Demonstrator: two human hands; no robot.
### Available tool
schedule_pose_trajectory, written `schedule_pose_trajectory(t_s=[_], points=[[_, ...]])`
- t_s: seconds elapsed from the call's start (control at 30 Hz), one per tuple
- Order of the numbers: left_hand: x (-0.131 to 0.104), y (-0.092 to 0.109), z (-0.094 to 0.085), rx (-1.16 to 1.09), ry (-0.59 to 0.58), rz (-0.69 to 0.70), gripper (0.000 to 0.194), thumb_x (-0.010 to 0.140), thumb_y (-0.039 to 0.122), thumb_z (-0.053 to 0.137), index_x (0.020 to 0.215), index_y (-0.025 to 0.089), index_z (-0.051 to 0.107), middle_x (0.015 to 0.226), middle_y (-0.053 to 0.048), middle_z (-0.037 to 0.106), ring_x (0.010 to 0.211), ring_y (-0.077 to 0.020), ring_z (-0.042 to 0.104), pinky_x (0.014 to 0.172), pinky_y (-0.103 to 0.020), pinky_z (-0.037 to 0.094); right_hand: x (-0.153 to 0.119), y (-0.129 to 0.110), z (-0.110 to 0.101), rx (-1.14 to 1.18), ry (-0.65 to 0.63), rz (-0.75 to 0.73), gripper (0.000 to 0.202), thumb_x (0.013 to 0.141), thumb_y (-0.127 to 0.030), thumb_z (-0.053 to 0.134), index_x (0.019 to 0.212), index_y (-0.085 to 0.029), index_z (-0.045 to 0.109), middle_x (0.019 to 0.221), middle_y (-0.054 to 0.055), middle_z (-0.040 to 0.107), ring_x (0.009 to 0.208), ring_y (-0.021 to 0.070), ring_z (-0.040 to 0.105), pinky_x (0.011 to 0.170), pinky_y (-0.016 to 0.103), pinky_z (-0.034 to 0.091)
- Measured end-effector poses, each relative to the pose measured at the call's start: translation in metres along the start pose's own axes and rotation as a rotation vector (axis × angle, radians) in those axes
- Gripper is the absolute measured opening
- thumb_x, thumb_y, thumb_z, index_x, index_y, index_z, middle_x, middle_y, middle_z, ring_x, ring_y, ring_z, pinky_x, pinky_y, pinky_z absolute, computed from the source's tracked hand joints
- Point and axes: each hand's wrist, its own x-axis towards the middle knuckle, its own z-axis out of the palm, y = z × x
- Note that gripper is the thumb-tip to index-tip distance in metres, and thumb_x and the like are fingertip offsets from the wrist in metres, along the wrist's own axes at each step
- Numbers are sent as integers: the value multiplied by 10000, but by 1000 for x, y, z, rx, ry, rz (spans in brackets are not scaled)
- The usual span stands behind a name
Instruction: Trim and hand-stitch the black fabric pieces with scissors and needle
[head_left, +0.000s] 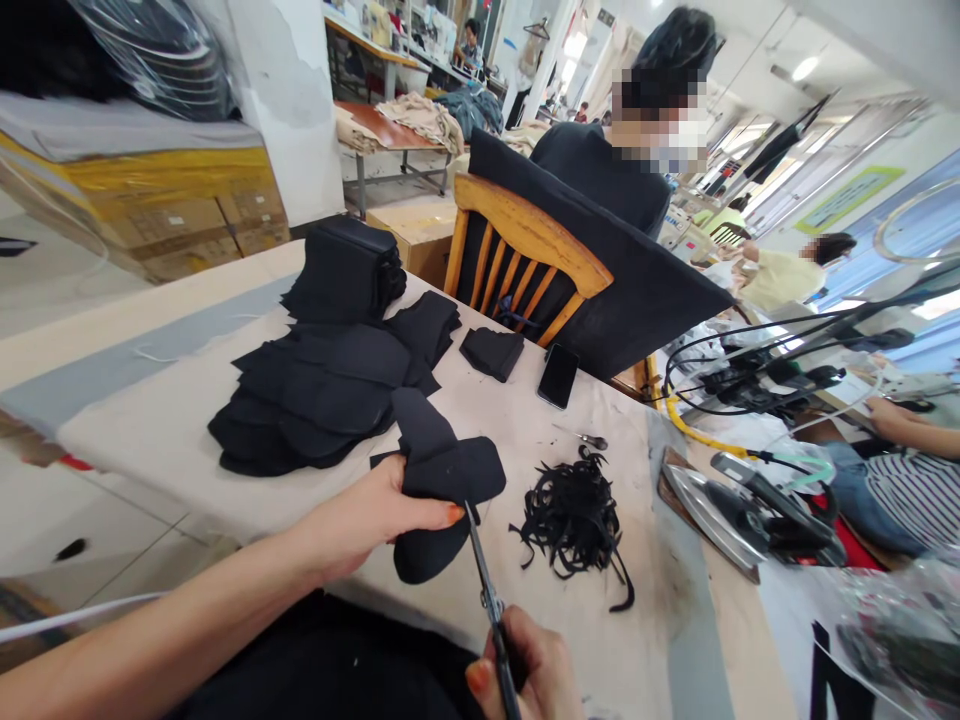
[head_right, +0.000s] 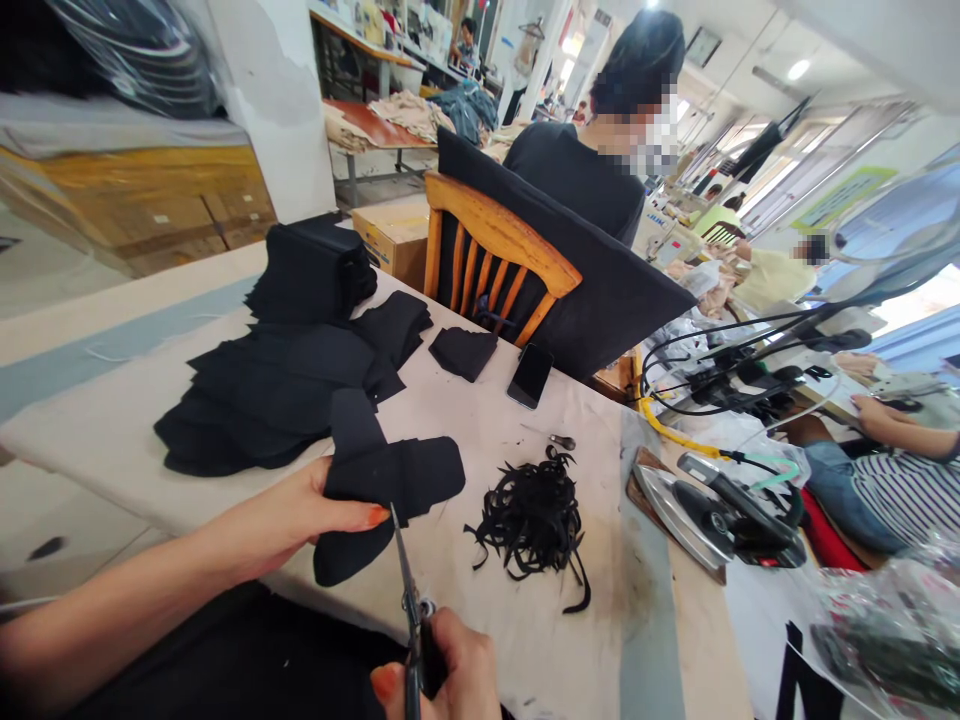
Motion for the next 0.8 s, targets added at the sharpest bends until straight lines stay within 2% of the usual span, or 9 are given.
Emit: schedule_pose_trajectory(t_s=[0.2,0.37,0.5,0.7,0.8], points=[[-5,-3,7,53,-8,-13,67,599,181,704,651,191,664,606,37,575,594,-143,493,550,-241,356,10,-16,-3,23,-51,10,553,675,-722,578,613,-207,387,486,-94,256,463,69,195,441,239,124],[-3,-9,7,45,-23,-48,99,610,227,708,671,174,652,596,34,536,573,-134,452,525,-239,294,7,-8,-1,14,-79,10,581,691,-729,550,572,-209,320,478,-85,250,472,73,203,452,244,123],[-3,-11,8,28,-19,-63,127,621,264,718,646,180,626,567,43,515,537,-128,436,499,-237,255,3,-2,5,-7,-25,14,588,693,-727,552,556,-210,307,466,-83,233,470,75,197,452,244,119],[-5,-12,10,17,-20,-67,141,587,249,748,669,179,658,573,40,566,574,-153,503,516,-241,304,4,-5,9,39,16,-11,558,707,-700,564,563,-208,344,480,-84,257,465,73,205,436,239,137],[-6,-17,12,-25,12,-96,206,632,340,765,719,183,665,601,31,598,604,-167,545,518,-240,336,5,-5,9,21,37,-22,560,716,-706,547,560,-208,345,473,-81,265,463,75,210,442,242,140]])
